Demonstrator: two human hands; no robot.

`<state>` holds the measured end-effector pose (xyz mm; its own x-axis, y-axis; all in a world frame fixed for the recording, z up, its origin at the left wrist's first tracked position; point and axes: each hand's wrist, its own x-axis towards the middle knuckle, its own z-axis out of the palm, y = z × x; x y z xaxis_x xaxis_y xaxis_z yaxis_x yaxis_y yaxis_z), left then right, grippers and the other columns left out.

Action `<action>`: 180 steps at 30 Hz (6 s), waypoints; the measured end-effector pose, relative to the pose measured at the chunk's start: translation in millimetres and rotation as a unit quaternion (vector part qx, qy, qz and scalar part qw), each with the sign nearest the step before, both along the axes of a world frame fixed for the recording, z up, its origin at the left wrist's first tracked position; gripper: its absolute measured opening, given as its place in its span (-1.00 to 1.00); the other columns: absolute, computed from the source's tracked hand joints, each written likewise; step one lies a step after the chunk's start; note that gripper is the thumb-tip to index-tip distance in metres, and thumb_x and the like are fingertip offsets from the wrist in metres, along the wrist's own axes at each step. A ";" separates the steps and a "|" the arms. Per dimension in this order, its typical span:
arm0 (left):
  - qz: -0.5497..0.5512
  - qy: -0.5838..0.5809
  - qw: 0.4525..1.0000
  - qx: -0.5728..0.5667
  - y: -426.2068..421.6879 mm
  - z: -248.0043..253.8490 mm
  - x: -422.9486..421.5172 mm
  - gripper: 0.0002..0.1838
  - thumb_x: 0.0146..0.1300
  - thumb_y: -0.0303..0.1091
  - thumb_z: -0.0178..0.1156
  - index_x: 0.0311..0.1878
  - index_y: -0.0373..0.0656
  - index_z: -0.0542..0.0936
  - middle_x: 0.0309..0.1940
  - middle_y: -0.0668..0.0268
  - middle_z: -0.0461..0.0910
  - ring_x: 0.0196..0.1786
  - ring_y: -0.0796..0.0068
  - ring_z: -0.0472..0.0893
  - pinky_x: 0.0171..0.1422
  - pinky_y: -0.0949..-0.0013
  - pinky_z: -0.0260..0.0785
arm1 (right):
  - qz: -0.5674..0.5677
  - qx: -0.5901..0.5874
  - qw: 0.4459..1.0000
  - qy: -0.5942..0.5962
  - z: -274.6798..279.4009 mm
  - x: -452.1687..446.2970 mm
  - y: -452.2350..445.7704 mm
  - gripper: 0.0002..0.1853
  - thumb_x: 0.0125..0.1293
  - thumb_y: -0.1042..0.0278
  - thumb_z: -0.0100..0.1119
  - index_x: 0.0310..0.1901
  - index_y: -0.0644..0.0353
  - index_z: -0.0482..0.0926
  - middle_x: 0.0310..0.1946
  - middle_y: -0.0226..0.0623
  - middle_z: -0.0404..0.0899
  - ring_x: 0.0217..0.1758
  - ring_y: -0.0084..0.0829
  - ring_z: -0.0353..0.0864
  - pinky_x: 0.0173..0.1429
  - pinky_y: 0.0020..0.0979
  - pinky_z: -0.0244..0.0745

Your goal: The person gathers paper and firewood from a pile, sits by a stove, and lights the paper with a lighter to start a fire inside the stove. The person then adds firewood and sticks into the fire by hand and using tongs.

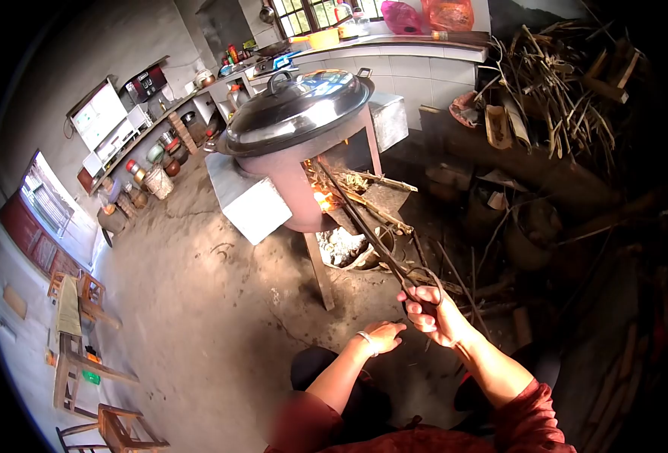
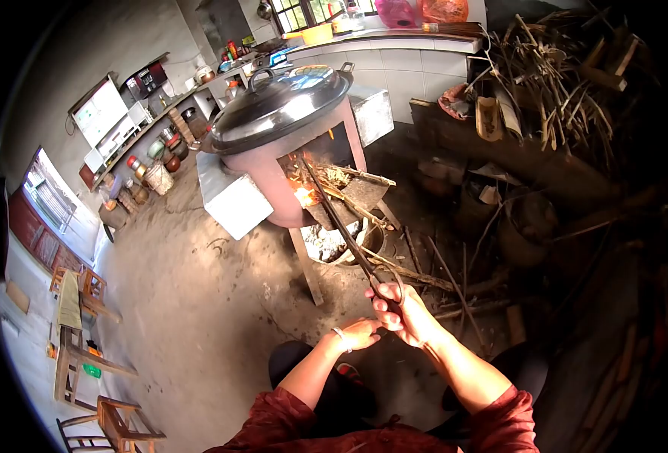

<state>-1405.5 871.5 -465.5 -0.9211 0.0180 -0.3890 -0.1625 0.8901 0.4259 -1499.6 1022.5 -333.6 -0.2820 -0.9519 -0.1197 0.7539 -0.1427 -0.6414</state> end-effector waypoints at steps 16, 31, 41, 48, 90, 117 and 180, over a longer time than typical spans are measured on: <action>0.048 -0.083 0.994 0.046 6.8 2.3 -3.7 -0.57 0.17 -0.29 0.10 0.13 -0.14 0.42 0.05 0.08 0.48 0.15 0.07 0.42 0.23 0.15 0.25 | -0.057 0.020 0.997 -0.038 70.4 41.6 263.1 -0.34 -0.07 0.19 0.21 -0.10 0.70 0.31 -0.57 -0.31 0.30 -0.72 -0.67 0.18 -0.72 -0.72 0.10; -0.007 0.044 0.999 0.022 2.6 -31.4 7.1 -0.55 0.06 -0.27 0.07 0.07 -0.15 0.49 -0.26 0.04 0.62 -0.19 0.13 0.60 -0.02 0.22 0.42 | -0.025 0.585 0.694 0.418 105.4 3.7 422.4 -0.82 -0.03 0.39 0.08 -0.47 0.32 0.58 -0.73 -0.43 0.43 -0.70 -0.64 0.35 -0.63 -0.55 0.22; 0.040 -0.061 0.996 0.044 18.8 10.7 5.2 -0.52 0.13 -0.36 0.05 0.17 -0.20 0.39 -0.36 0.14 0.60 -0.18 0.20 0.55 0.01 0.23 0.43 | 0.327 0.731 0.244 0.546 -31.3 -53.3 560.3 -0.81 -0.07 0.30 0.23 -0.39 0.17 0.66 -0.48 -0.27 0.60 -0.36 -0.36 0.60 -0.26 -0.36 0.51; 0.043 -0.038 0.998 0.041 21.0 7.4 2.6 -0.53 0.11 -0.36 0.07 0.15 -0.18 0.43 -0.40 0.14 0.62 -0.28 0.20 0.60 -0.06 0.23 0.42 | 0.402 0.773 0.081 0.484 -59.1 -61.0 579.2 -0.57 -0.09 0.14 0.26 -0.12 0.08 0.61 -0.01 -0.23 0.54 0.13 -0.27 0.47 0.15 -0.27 0.37; 0.046 -0.049 0.996 0.055 10.2 8.8 -5.2 -0.36 0.25 -0.04 -0.02 0.28 -0.25 0.19 0.20 -0.03 0.32 0.21 0.05 0.35 0.26 0.21 0.21 | -0.490 0.186 0.851 -0.037 -231.1 -60.0 -34.4 -0.84 0.36 0.25 -0.05 -0.26 0.16 0.35 -0.62 -0.46 0.27 -0.66 -0.59 0.22 -0.56 -0.47 0.30; 0.321 0.261 0.796 0.442 147.3 35.0 36.4 -0.90 0.28 -0.46 0.02 -0.17 -0.24 0.37 -0.75 0.41 0.35 -0.73 0.64 0.35 -0.65 0.57 0.16 | -0.206 0.167 0.871 0.414 -49.6 22.9 36.2 -0.85 0.33 0.35 -0.01 -0.24 0.24 0.31 -0.61 -0.33 0.42 -0.61 -0.54 0.44 -0.53 -0.44 0.39; 0.300 0.492 0.746 -0.334 -47.5 166.0 57.4 -0.33 -0.03 -0.37 0.20 0.23 -0.17 0.28 0.26 0.01 0.18 0.32 -0.04 0.13 0.39 -0.04 -0.09 | -0.260 0.273 0.509 0.774 -16.8 -96.0 95.5 -0.71 0.18 0.18 0.19 -0.42 0.23 0.37 -0.46 -0.09 0.53 -0.41 -0.03 0.53 -0.35 -0.16 0.42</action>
